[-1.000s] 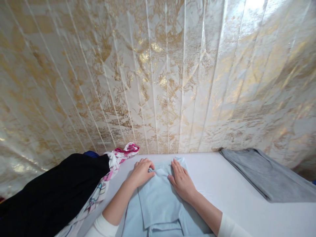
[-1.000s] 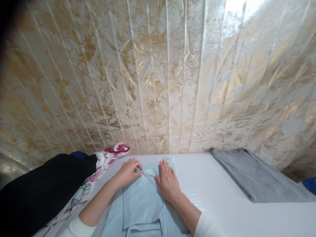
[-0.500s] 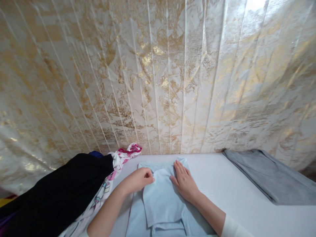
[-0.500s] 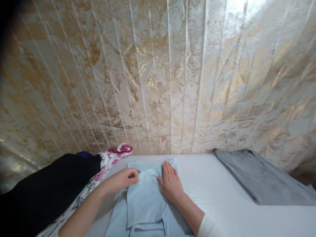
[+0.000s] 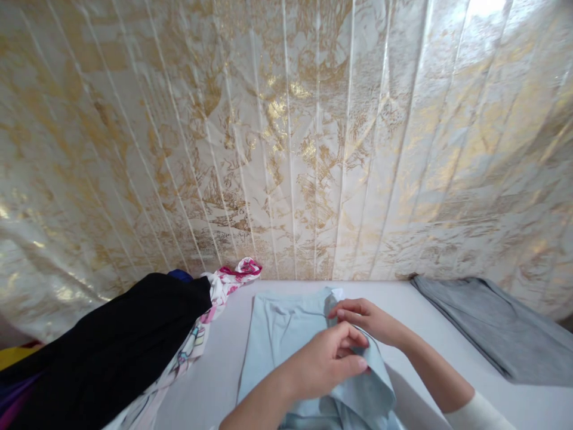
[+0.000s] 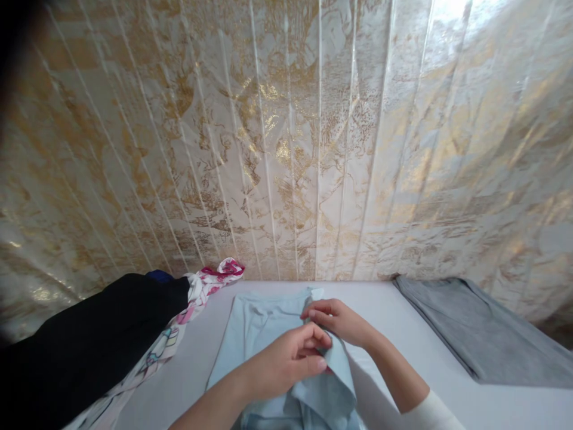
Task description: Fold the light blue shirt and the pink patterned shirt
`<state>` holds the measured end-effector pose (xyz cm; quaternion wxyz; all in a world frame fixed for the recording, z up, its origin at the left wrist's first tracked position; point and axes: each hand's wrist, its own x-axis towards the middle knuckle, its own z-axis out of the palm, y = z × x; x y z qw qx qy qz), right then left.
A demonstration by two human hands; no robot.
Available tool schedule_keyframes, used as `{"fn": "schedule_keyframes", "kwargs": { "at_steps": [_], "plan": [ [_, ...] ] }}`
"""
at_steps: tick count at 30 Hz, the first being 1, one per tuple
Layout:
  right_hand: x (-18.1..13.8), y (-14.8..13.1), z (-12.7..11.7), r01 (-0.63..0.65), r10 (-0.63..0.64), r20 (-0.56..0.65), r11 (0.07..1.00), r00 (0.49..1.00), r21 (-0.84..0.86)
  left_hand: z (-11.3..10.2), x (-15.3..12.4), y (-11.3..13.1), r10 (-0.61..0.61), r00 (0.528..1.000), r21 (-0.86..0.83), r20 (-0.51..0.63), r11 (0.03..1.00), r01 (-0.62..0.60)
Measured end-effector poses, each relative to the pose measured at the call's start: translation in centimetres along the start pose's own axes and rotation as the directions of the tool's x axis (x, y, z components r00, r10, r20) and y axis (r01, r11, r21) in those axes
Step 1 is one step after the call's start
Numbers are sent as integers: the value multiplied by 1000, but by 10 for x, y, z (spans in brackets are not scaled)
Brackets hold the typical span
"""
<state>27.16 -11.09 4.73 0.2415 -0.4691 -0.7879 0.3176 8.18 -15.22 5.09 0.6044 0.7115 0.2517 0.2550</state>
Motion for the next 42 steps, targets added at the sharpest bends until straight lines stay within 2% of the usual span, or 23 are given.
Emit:
{"fn": "schedule_keyframes", "kwargs": {
  "at_steps": [1, 2, 3, 4, 5, 7, 9, 11, 16, 26, 29, 35, 38, 42],
  "plan": [
    [-2, 2, -4, -68, 72, 13, 978, 997, -195, -8, -2, 3, -23, 1000, 116, 18, 993, 21],
    [-3, 4, -7, -136, 141, -13, 920, 990, -367, -20, -5, 4, -51, 999, 262, -17, 964, 54],
    [-4, 6, -10, -194, 189, -61, 851, 980, -488, -34, -7, 5, -70, 993, 410, -95, 906, 103],
    [-4, 7, -11, -236, 214, -105, 798, 971, -554, -50, -9, 4, -57, 971, 561, -231, 808, 180],
    [-3, 7, -11, -255, 217, -135, 776, 967, -577, -68, -11, 1, -34, 940, 617, -339, 746, 249],
    [1, 3, -7, -242, 173, -172, 768, 970, -593, -101, -14, -9, -2, 888, 651, -460, 679, 339],
    [9, -5, 4, -185, 91, -182, 770, 979, -610, -125, -17, -22, 23, 865, 681, -501, 628, 378],
    [18, -12, 18, -124, 36, -154, 777, 987, -618, -138, -18, -35, 28, 870, 711, -492, 590, 383],
    [30, -9, 40, -114, 73, -92, 775, 993, -621, -141, -18, -52, 8, 906, 773, -423, 525, 356],
    [25, -1, 38, -159, 132, -91, 743, 987, -650, -139, -16, -53, 3, 909, 825, -416, 421, 376],
    [25, 0, 38, -167, 142, -92, 739, 986, -653, -139, -16, -51, -6, 891, 826, -455, 372, 424],
    [31, 2, 29, -198, 124, -157, 710, 980, -676, -150, -4, -47, 19, 813, 790, -582, 251, 559],
    [41, 8, 21, -241, 117, -223, 692, 968, -680, -156, 7, -49, 17, 808, 794, -589, 196, 575],
    [60, 29, 12, -354, 180, -318, 660, 931, -662, -162, 13, -54, -32, 807, 794, -589, 164, 586]
  ]
}}
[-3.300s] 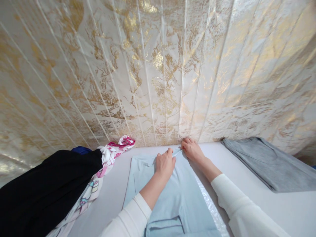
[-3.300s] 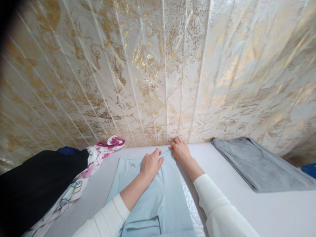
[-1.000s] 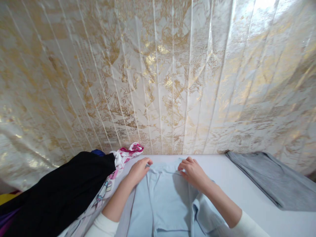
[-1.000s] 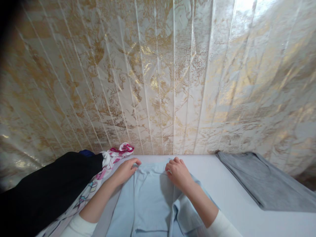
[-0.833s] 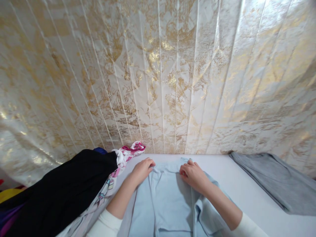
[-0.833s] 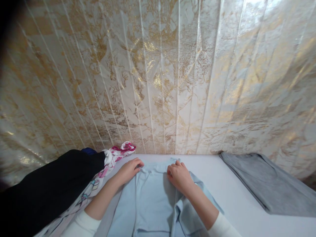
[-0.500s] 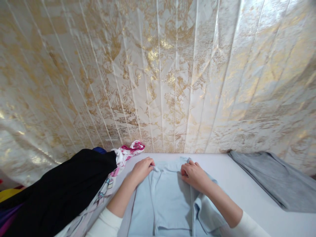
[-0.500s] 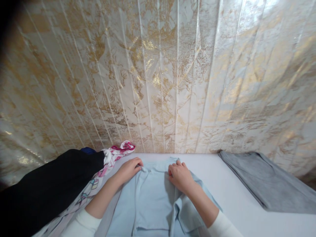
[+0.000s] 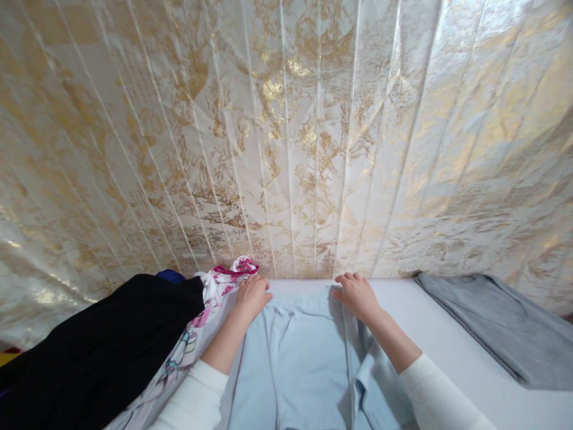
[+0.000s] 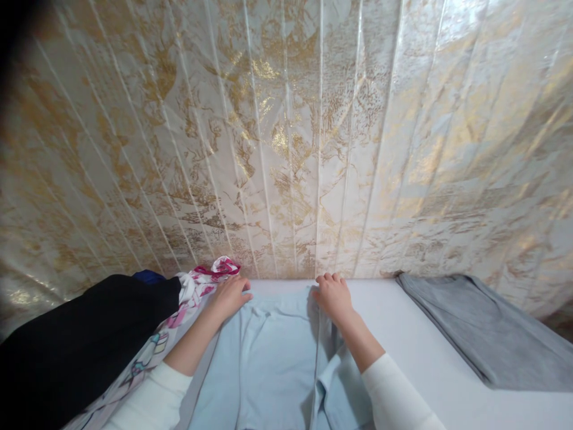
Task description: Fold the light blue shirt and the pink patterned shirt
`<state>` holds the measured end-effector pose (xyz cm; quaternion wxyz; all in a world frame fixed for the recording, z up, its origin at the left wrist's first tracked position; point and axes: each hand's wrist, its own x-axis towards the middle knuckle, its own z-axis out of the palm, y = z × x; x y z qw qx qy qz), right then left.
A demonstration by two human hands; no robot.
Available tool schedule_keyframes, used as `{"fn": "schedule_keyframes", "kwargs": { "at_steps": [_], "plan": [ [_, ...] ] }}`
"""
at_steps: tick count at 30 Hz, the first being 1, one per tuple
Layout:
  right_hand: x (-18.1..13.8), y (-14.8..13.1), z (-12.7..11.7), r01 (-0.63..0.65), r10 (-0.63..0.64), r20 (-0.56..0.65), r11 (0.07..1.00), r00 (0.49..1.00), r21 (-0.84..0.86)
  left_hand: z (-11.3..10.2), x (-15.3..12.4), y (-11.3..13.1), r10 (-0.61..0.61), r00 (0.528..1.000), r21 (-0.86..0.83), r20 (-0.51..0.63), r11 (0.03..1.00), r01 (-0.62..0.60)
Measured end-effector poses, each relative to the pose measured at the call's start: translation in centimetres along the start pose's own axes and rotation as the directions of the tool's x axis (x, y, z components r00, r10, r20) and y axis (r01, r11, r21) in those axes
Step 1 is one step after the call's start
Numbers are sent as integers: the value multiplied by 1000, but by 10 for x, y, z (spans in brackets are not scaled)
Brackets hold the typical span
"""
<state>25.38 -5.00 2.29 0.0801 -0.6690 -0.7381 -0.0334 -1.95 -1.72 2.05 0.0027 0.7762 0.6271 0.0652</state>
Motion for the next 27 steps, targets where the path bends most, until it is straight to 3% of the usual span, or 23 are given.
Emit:
{"fn": "schedule_keyframes", "kwargs": {
  "at_steps": [5, 9, 12, 16, 20, 24, 27],
  "plan": [
    [23, 11, 18, -54, 54, 28, 998, 998, 28, -1, 1, -2, -36, 999, 2, -3, 999, 36],
    [28, 14, 21, -66, 65, 15, 996, 998, 53, -3, -4, 14, -44, 997, -18, -69, 999, 43],
    [26, 15, 22, -60, 61, -3, 996, 998, 71, -2, -12, 38, 38, 994, -78, -102, 996, -46],
    [23, 15, 21, -65, 67, -22, 995, 998, 77, 5, -21, 59, 219, 974, -197, -61, 954, -227],
    [16, 7, 11, -21, 26, -50, 994, 998, 104, 2, -17, 38, 324, 946, -293, 3, 905, -309],
    [-3, -16, 1, 134, -139, 14, 971, 990, 198, -10, -12, 6, 322, 946, -333, 36, 897, -292],
    [-18, -38, 0, 211, -238, 72, 941, 969, 264, -11, -16, 1, 317, 946, -330, 65, 902, -279]
  ]
}}
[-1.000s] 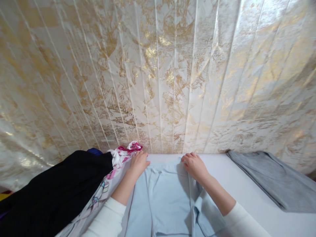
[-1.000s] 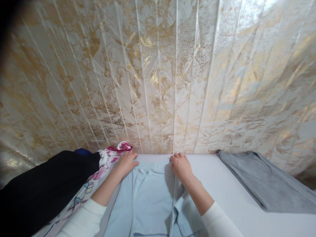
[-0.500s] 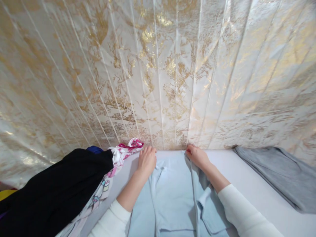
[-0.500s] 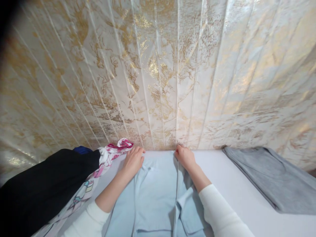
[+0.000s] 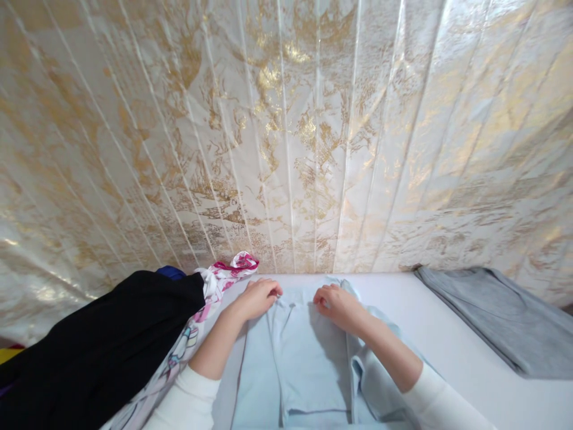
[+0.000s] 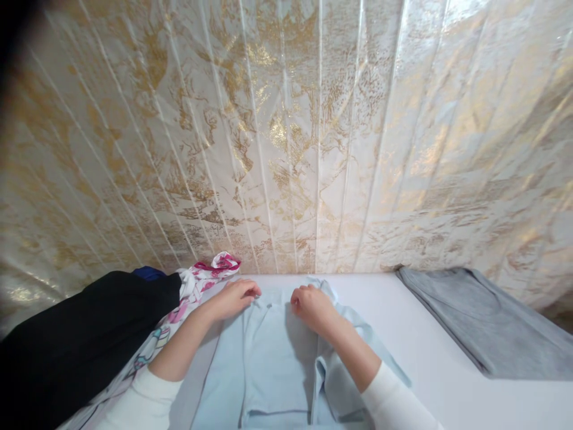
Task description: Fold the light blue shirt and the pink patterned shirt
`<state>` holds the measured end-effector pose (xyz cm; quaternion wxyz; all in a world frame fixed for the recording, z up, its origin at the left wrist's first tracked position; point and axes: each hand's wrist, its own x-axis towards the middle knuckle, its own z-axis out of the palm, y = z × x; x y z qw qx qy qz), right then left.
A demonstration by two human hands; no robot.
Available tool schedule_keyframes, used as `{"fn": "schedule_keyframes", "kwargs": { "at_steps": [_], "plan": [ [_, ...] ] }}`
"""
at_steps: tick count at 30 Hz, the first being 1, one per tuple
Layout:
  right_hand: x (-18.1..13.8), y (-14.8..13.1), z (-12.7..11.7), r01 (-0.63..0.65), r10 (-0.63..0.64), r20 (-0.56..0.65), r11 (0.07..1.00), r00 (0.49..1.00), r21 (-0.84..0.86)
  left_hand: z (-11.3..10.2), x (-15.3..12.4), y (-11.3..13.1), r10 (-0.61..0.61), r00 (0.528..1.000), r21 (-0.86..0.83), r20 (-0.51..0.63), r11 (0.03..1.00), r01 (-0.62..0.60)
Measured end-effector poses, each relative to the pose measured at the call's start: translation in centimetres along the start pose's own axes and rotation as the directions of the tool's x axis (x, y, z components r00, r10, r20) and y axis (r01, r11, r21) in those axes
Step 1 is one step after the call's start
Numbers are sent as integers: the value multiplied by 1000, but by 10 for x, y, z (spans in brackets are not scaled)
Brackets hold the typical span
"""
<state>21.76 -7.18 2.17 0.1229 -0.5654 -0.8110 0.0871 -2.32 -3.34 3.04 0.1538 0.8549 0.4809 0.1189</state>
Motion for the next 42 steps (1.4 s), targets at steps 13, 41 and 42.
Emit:
{"fn": "schedule_keyframes", "kwargs": {
  "at_steps": [13, 41, 42],
  "plan": [
    [-11, -4, 7, -73, 73, 0, 997, 997, -7, 2, -2, -5, -39, 997, -161, 61, 986, 49],
    [-66, -30, -13, 25, -13, 171, 997, 985, -71, 38, 5, 22, -47, 982, -88, -184, 996, 31],
    [-66, -26, -17, -5, 22, 186, 996, 982, -92, 38, 4, 24, -46, 980, -68, -194, 997, 33]
  ]
}}
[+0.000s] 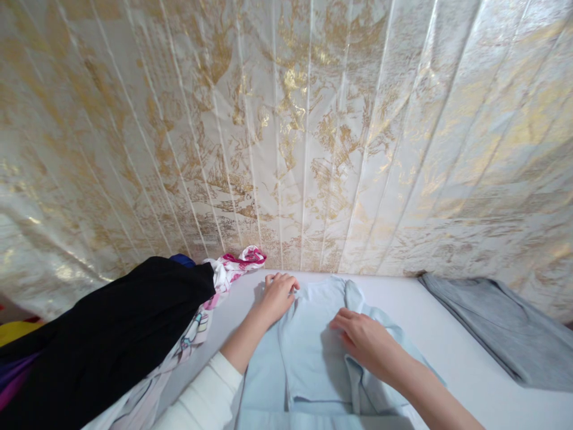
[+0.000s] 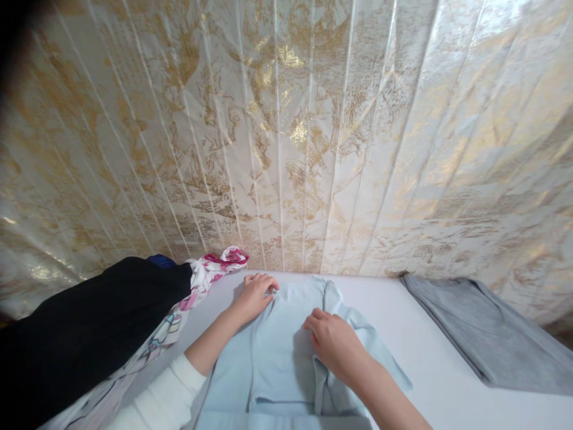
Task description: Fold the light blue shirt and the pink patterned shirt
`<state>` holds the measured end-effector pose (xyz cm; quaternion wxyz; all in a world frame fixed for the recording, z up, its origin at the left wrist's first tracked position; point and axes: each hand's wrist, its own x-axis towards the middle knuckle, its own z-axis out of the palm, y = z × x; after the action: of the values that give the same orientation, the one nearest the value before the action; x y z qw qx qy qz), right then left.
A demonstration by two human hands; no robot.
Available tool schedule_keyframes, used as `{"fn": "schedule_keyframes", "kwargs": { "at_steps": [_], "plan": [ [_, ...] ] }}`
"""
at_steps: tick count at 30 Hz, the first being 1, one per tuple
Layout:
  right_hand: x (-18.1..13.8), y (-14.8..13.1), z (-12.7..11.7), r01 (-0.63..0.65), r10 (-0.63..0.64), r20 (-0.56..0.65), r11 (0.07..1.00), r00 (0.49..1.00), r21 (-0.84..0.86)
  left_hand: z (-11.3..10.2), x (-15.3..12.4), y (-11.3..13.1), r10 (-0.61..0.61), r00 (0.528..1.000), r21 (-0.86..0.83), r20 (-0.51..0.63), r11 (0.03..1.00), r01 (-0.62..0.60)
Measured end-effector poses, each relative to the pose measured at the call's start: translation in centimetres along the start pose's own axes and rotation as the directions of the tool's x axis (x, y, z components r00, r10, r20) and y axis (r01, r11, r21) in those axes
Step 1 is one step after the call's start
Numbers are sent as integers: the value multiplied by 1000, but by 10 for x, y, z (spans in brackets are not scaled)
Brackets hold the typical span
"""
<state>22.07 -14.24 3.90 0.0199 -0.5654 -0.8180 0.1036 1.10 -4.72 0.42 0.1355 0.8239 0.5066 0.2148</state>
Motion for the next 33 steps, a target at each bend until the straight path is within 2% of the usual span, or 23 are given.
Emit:
{"fn": "schedule_keyframes", "kwargs": {
  "at_steps": [4, 8, 11, 15, 18, 20, 26, 33],
  "plan": [
    [-1, 6, -10, -28, 29, 34, 999, 999, -23, -6, -8, 12, 11, 1000, 58, -19, 998, -10],
    [-3, 9, -12, -44, 46, 48, 998, 998, -43, -12, -20, 37, 64, 997, 63, 35, 996, -66],
    [-5, 20, -14, -79, 85, 78, 994, 993, -81, -8, -33, 67, 150, 978, 26, 142, 987, -155],
    [-10, 37, -20, -71, 81, 93, 992, 992, -100, 2, -54, 107, 242, 919, -20, 311, 969, -248],
    [-15, 44, -25, -44, 49, 94, 997, 994, -55, 5, -66, 126, 246, 869, 18, 429, 960, -281],
    [-18, 46, -29, -32, 36, 103, 999, 994, -42, 4, -70, 133, 225, 852, 62, 472, 956, -287],
    [-21, 46, -31, 22, -23, 183, 1000, 983, 11, 6, -75, 139, 206, 862, 101, 462, 954, -282],
    [-21, 45, -33, 15, -20, 200, 1000, 980, 24, 15, -76, 142, 215, 898, 132, 384, 950, -284]
  ]
}}
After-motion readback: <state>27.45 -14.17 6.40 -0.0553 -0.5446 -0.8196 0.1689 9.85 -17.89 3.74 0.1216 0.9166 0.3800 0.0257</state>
